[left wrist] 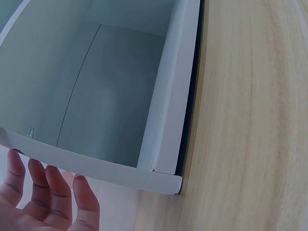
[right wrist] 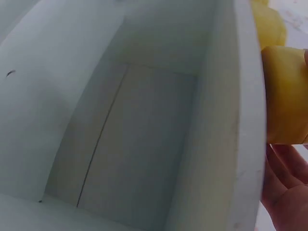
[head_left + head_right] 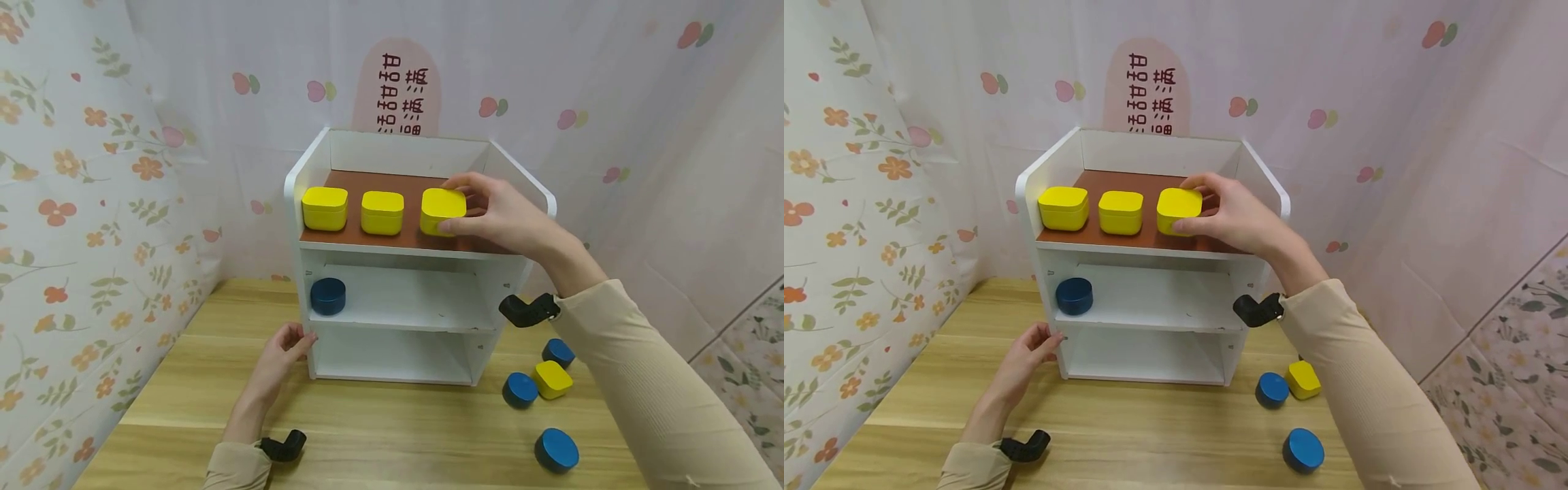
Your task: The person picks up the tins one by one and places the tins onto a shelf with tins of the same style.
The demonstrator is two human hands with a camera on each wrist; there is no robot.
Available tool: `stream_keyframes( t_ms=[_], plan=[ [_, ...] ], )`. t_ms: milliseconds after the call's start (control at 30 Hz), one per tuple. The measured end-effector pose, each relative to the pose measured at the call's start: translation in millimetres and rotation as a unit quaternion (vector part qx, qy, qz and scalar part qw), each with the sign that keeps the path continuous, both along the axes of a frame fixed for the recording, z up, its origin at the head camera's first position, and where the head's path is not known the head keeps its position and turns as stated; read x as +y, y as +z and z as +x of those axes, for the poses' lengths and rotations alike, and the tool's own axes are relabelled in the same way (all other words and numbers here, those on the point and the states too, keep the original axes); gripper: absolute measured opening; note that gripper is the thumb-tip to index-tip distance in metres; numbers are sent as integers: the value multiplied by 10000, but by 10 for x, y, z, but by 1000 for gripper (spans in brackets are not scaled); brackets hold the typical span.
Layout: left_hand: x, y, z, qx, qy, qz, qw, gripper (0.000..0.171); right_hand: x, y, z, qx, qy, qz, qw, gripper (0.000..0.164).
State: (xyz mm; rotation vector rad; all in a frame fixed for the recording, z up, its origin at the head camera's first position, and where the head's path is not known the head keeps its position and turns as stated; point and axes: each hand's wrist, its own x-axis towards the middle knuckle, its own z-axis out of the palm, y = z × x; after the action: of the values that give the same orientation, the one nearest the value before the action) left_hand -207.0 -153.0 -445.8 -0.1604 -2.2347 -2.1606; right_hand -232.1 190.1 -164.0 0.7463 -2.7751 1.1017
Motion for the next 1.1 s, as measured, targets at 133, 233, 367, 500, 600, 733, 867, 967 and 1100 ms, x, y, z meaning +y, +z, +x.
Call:
stream_keyframes(
  t_ms=[133,233,367,500,600,733,867,967,1100],
  plan=[
    [-6,-1,1,-24,9,-36,10000,27,-9,-15,-29,-101,-68,200,9997,60],
    [0,1,4,-54,16,-32,10000,29,-9,-20,-39,-203,-75,256,9994,61],
    [1,0,8,-74,-2,-52,10000,29,1,-15,-57,-280,-72,328,9990,62],
    [1,4,10,-60,-19,-22,10000,28,13,9,-71,-317,4,421,9986,63],
    [-8,-4,2,-57,-39,-34,10000,28,16,31,-66,-368,53,482,9981,64],
    [-17,-4,-2,-86,-51,-60,9999,28,15,46,-66,-413,72,571,9975,65],
    [-12,7,5,-102,-37,-35,9999,29,28,47,-82,-394,74,664,9970,65],
    [-8,12,8,-110,-35,-13,9999,29,32,52,-81,-418,85,700,9966,67],
    [-9,12,3,-102,-38,-10,9999,29,25,75,-62,-505,85,725,9961,78]
  ],
)
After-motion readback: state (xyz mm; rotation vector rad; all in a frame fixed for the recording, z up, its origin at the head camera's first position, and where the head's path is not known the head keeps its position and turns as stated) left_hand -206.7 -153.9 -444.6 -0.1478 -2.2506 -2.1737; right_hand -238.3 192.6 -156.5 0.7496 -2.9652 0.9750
